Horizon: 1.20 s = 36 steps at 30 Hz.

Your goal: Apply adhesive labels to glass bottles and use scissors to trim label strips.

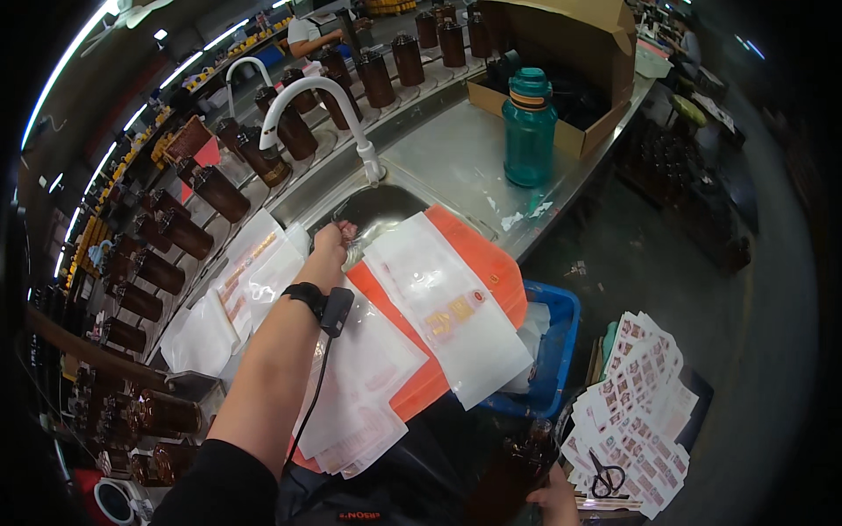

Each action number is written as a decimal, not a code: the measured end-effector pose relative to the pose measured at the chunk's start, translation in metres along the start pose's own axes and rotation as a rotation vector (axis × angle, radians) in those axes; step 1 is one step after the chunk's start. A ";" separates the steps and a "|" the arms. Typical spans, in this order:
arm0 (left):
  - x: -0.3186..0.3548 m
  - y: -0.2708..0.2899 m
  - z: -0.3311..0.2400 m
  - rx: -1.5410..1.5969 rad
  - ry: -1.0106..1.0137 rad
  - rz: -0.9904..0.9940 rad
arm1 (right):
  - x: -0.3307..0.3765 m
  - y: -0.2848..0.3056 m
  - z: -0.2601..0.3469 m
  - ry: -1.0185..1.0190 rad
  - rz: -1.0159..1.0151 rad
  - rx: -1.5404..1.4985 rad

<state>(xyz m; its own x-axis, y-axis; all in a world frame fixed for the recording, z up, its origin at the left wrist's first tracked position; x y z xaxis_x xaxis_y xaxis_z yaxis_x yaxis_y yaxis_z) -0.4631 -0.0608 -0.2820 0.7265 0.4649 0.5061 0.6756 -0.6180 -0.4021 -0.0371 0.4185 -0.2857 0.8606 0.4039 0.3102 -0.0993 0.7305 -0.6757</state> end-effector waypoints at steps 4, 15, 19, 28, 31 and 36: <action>0.083 -0.104 0.006 0.113 0.113 0.626 | 0.016 0.026 -0.004 -0.011 -0.138 -0.015; 0.473 -0.123 0.121 -0.965 -0.826 1.434 | -0.047 -0.047 0.072 -0.002 -0.184 0.087; 0.468 -0.109 0.123 -1.016 -0.864 1.260 | -0.053 -0.057 0.068 0.008 -0.206 0.076; 0.418 -0.073 0.144 -0.833 0.015 1.136 | -0.055 -0.093 0.081 0.151 -0.101 0.477; 0.419 -0.052 0.155 -0.622 0.327 1.026 | -0.043 -0.100 0.085 0.161 -0.060 0.566; 0.419 -0.032 0.167 -0.688 0.448 1.038 | -0.030 -0.118 0.091 0.182 0.000 0.848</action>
<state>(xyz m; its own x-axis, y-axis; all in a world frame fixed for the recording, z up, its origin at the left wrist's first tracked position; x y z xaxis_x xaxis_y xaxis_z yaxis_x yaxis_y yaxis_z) -0.1595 0.2598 -0.1843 0.6698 -0.5823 0.4607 -0.4631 -0.8127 -0.3537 -0.0967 0.3700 -0.1546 0.9200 0.3625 0.1491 -0.3759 0.9237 0.0737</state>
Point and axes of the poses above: each hand's wrist, its own x-axis away from the middle knuckle, its own y-axis out of the back of the hand, z = x × y, the point moved 10 cm from there along -x, towards the middle knuckle, and after that the axes turned 3 degrees about z, right-handed, at the moved point
